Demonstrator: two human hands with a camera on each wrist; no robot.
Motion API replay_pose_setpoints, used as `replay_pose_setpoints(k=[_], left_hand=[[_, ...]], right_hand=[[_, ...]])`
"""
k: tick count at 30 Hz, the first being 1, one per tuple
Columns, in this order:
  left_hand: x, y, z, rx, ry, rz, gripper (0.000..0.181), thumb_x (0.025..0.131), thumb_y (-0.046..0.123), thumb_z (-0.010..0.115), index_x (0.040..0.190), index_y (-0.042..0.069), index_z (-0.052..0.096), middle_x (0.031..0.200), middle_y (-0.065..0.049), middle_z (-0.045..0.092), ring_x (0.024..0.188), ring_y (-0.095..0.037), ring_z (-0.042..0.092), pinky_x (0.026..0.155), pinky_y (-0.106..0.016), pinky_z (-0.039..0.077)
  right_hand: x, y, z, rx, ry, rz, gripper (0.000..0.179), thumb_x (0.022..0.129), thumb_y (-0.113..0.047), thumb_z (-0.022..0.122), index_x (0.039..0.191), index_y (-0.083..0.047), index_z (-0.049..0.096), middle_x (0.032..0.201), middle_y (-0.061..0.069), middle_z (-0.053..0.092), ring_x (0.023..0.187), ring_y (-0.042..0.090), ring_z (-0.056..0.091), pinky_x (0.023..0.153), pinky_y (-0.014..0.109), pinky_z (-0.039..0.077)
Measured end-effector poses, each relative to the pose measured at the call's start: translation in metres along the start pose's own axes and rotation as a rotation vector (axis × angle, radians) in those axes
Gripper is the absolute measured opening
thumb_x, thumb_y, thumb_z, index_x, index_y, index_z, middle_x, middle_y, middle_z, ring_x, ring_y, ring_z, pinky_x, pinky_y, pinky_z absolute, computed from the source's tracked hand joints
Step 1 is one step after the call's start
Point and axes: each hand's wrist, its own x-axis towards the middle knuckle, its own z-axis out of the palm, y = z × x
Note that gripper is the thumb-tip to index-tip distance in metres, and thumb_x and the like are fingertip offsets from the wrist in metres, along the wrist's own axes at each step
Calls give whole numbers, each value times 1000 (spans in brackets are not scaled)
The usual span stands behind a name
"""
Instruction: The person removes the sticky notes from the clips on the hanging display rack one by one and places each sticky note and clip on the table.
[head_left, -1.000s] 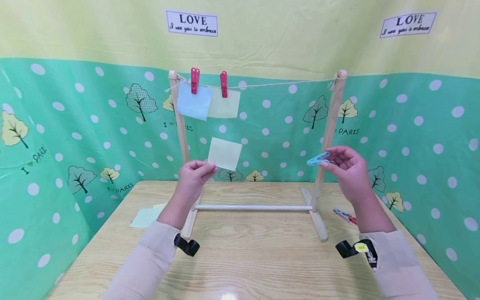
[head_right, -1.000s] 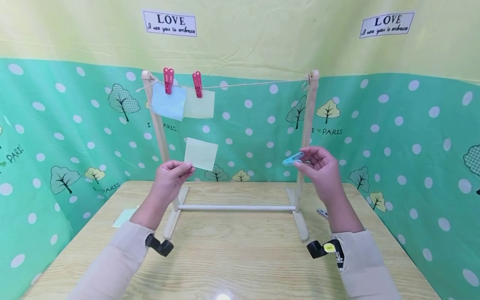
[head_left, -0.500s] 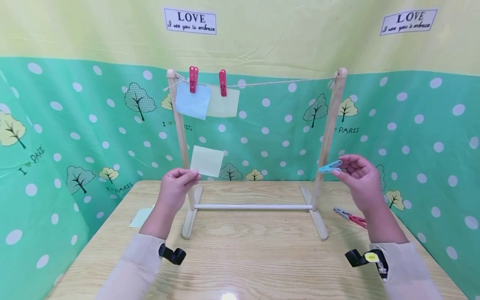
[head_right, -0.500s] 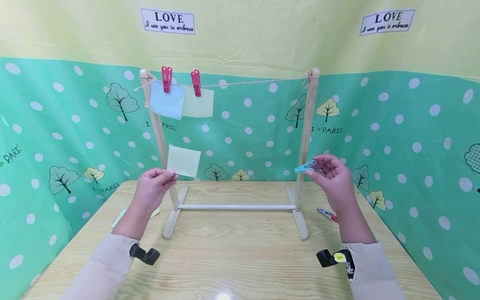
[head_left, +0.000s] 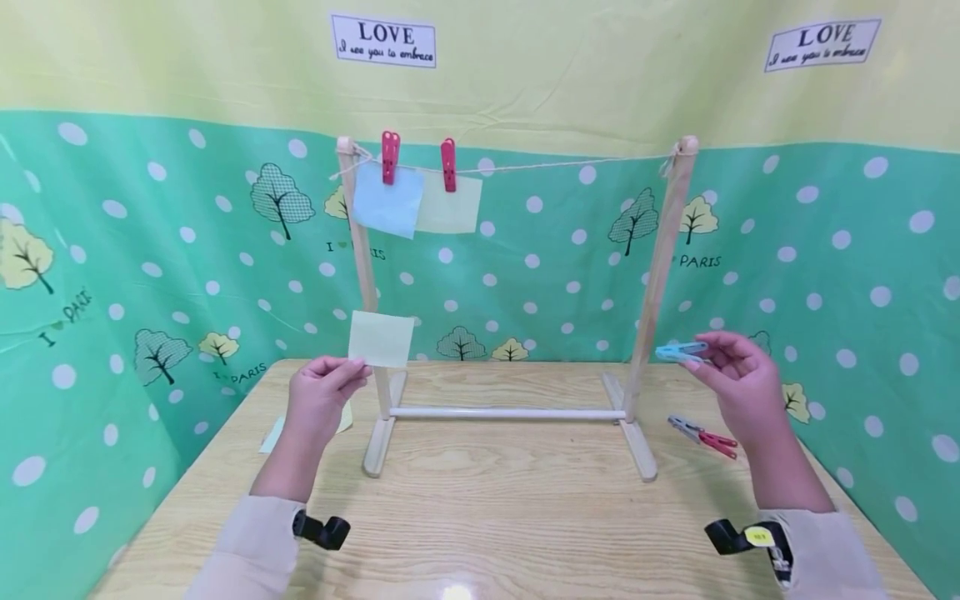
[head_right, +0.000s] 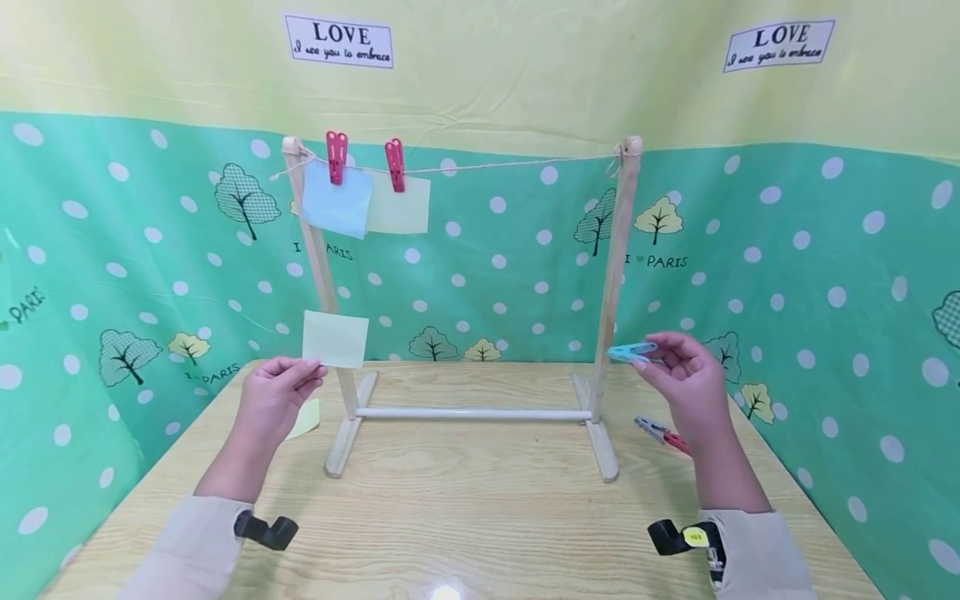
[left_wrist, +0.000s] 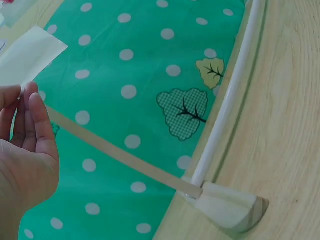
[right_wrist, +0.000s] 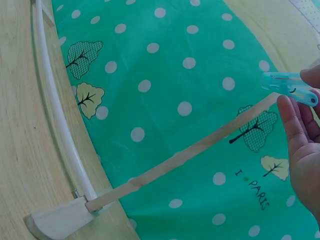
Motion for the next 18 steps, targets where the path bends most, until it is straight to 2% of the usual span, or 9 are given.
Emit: replay_pose_setpoints(k=[7,18], left_hand=[[-11,-2,-21,13,106,-10,17,88,-4,68,74,5,68,78,-8,72,74,-16,72,76,-28,59],[-27,-6,-53,30,244,-22,14,86,-3,71,77,3,64,77,-7,71,74,-16,72,76,-26,59]], right_hand=[[-11,9,-10,86,23,20,26,87,17,61,108,1,60,100,6,61,91,11,63,80,17,55],[-28,22,-27,33,93,97,27,89,10,64,113,-2,62,106,3,62,96,8,62,85,14,52]])
